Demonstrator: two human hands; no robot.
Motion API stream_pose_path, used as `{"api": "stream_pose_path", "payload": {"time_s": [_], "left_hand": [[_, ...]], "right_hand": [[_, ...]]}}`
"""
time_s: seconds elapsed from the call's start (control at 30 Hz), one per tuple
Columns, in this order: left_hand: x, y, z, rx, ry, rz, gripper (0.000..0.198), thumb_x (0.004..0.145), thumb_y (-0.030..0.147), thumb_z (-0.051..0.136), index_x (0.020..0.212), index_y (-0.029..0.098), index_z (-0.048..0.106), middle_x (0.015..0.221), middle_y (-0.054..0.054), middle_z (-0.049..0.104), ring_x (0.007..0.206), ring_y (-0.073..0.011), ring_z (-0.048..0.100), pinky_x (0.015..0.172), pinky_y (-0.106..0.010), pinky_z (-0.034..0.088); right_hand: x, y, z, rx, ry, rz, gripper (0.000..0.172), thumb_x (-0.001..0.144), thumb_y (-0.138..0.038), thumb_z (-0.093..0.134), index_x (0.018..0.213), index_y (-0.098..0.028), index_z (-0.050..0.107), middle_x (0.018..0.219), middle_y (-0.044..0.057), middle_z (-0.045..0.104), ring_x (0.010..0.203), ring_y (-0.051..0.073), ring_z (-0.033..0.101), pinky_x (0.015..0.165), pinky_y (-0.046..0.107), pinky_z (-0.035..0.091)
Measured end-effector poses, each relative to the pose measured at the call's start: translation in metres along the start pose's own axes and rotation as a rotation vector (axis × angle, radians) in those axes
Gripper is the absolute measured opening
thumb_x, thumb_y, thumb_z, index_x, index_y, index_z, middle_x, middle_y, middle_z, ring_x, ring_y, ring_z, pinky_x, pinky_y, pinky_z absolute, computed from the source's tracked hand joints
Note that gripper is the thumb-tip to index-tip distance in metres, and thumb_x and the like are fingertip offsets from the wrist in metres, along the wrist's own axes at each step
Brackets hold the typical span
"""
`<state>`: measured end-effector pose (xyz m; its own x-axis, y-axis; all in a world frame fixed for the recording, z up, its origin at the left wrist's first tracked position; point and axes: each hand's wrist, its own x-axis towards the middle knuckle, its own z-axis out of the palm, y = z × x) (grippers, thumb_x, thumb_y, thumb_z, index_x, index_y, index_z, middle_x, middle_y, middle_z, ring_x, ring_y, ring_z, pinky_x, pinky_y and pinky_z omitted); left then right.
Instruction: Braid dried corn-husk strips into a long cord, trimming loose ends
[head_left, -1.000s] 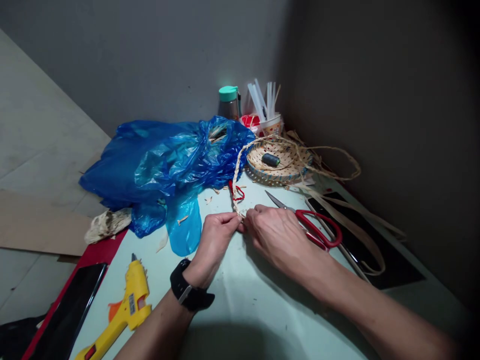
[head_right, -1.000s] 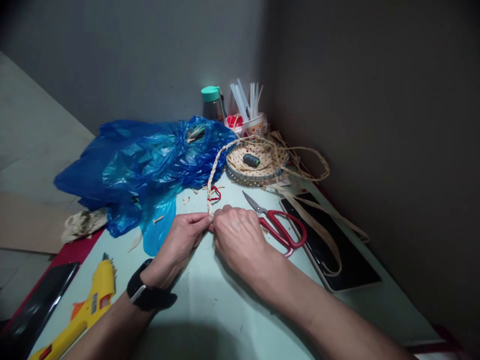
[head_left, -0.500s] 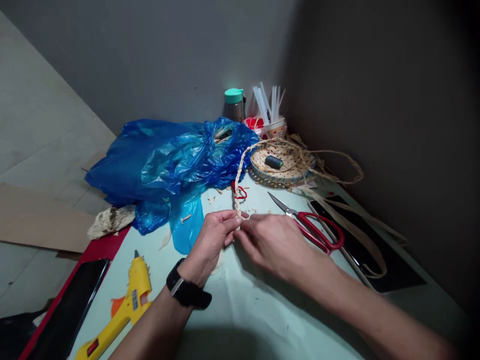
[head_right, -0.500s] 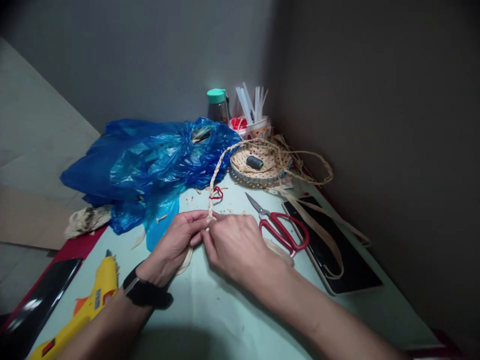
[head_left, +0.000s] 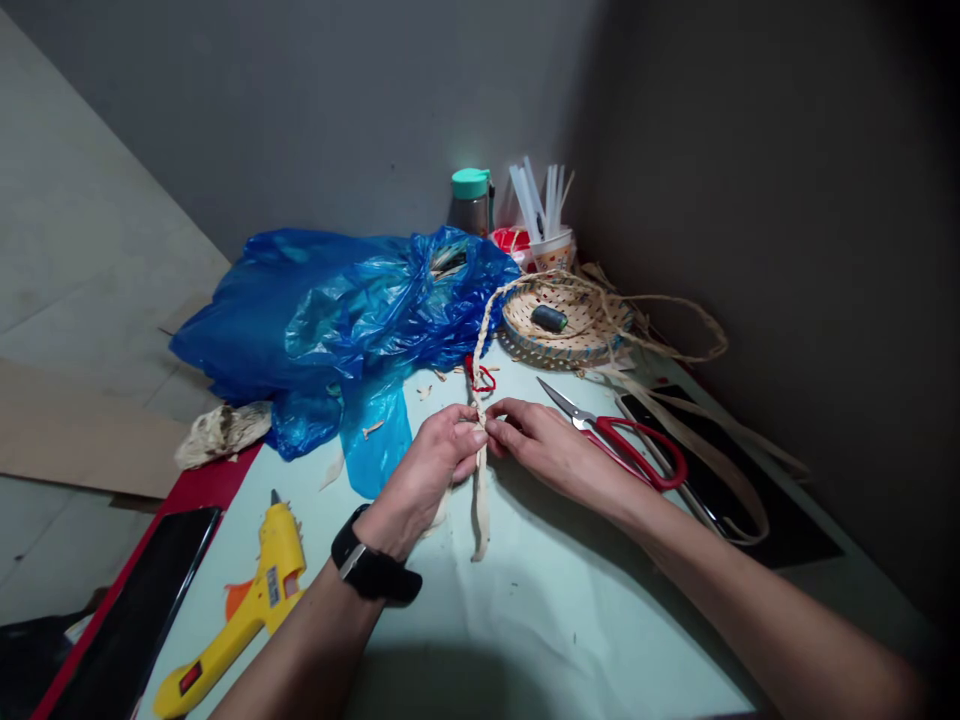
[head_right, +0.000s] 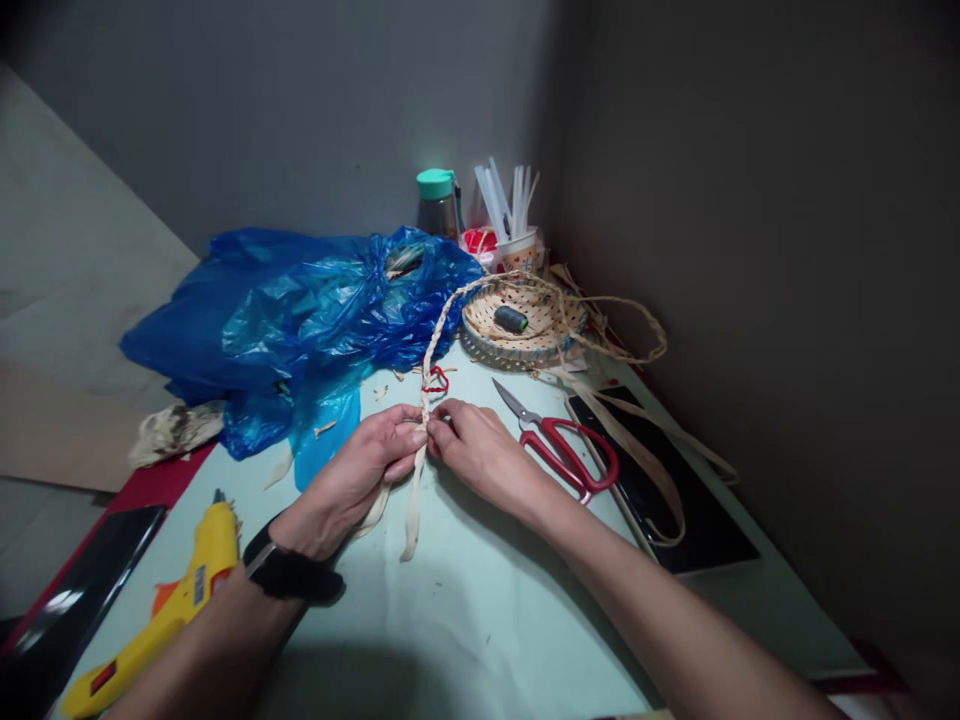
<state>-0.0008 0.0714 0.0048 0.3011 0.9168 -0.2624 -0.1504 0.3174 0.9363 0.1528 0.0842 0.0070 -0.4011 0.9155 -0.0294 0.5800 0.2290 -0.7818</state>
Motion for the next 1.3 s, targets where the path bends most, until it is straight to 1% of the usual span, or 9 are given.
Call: {"api": "stream_pose_path", "payload": {"time_s": [0.2,0.37,0.53,0.73,0.87,0.97,1.07,1.2,1.3], "left_hand": [[-0.001,0.000,0.000,0.117,0.036,-0.019,0.018,0.075,0.019,0.057,0.088,0.018,0.044,0.051,0.010,0.046,0.038,-0.0035,0.024,0.042,-0.019,0.013],[-0.007,0.010,-0.002,0.755,0.148,0.084,0.015,0.084,0.025,0.048,0.075,0.018,0.058,0.042,0.006,0.045,0.042,-0.0097,0.040,0.050,-0.023,0.028],[-0.022,0.013,0.016,1.276,0.366,0.319,0.025,0.086,0.018,0.048,0.066,0.017,0.063,0.066,-0.002,0.065,0.061,-0.0142,0.054,0.059,-0.027,0.032],[-0.034,-0.009,0.045,1.658,0.320,0.323,0.028,0.087,0.008,0.041,0.095,0.015,0.066,0.082,-0.007,0.067,0.066,-0.0194,0.061,0.056,-0.030,0.035],[-0.042,-0.022,0.058,1.841,0.292,0.283,0.045,0.085,-0.001,0.033,0.123,0.006,0.054,0.101,-0.015,0.065,0.082,-0.0230,0.063,0.068,-0.032,0.043],[-0.045,-0.017,0.058,1.783,0.216,0.255,0.044,0.086,0.001,0.033,0.123,0.007,0.055,0.105,-0.016,0.065,0.092,-0.0261,0.062,0.076,-0.035,0.045],[-0.041,0.004,0.043,1.519,0.066,0.235,0.026,0.089,0.017,0.043,0.093,0.016,0.068,0.095,-0.010,0.068,0.089,-0.0259,0.061,0.077,-0.036,0.044],[-0.023,0.020,0.014,1.067,0.352,0.271,0.022,0.089,0.027,0.046,0.083,0.017,0.064,0.088,-0.008,0.066,0.085,-0.0223,0.058,0.079,-0.035,0.042],[-0.008,0.009,0.003,0.529,0.084,0.127,0.017,0.086,0.030,0.050,0.087,0.016,0.059,0.078,-0.004,0.061,0.073,-0.0162,0.056,0.071,-0.030,0.045]], "right_hand": [[0.007,0.008,0.000,0.043,-0.021,-0.016,0.024,0.085,-0.025,0.046,0.066,-0.016,0.056,0.063,-0.001,0.056,0.060,0.012,0.047,0.057,0.024,0.030],[0.005,0.007,0.002,0.008,0.073,0.050,0.017,0.083,-0.026,0.050,0.073,-0.016,0.060,0.063,-0.001,0.057,0.059,0.012,0.047,0.054,0.023,0.029],[0.000,0.003,0.006,0.046,0.143,0.049,0.015,0.082,-0.019,0.048,0.071,-0.017,0.058,0.062,0.000,0.061,0.059,0.012,0.052,0.056,0.023,0.032],[0.002,0.007,0.007,0.286,0.096,0.039,0.010,0.077,-0.017,0.051,0.070,-0.015,0.057,0.060,-0.001,0.059,0.056,0.012,0.052,0.055,0.022,0.035],[0.003,0.011,0.004,0.584,-0.005,0.072,0.009,0.077,-0.023,0.054,0.074,-0.015,0.057,0.071,0.004,0.066,0.063,0.014,0.056,0.059,0.023,0.039],[0.003,0.014,0.002,0.725,-0.053,0.096,0.010,0.077,-0.024,0.056,0.076,-0.015,0.057,0.075,0.005,0.068,0.064,0.013,0.056,0.062,0.024,0.040],[0.004,0.018,0.000,0.657,-0.024,0.055,0.011,0.077,-0.025,0.057,0.075,-0.014,0.059,0.069,0.001,0.063,0.060,0.011,0.050,0.061,0.023,0.037],[0.005,0.017,0.000,0.628,-0.016,0.055,0.016,0.078,-0.029,0.057,0.073,-0.014,0.059,0.068,0.001,0.062,0.063,0.012,0.051,0.062,0.024,0.036],[0.004,0.014,0.002,0.720,-0.086,0.091,0.015,0.079,-0.031,0.056,0.078,-0.016,0.055,0.070,0.003,0.064,0.065,0.014,0.057,0.061,0.024,0.037]]}}
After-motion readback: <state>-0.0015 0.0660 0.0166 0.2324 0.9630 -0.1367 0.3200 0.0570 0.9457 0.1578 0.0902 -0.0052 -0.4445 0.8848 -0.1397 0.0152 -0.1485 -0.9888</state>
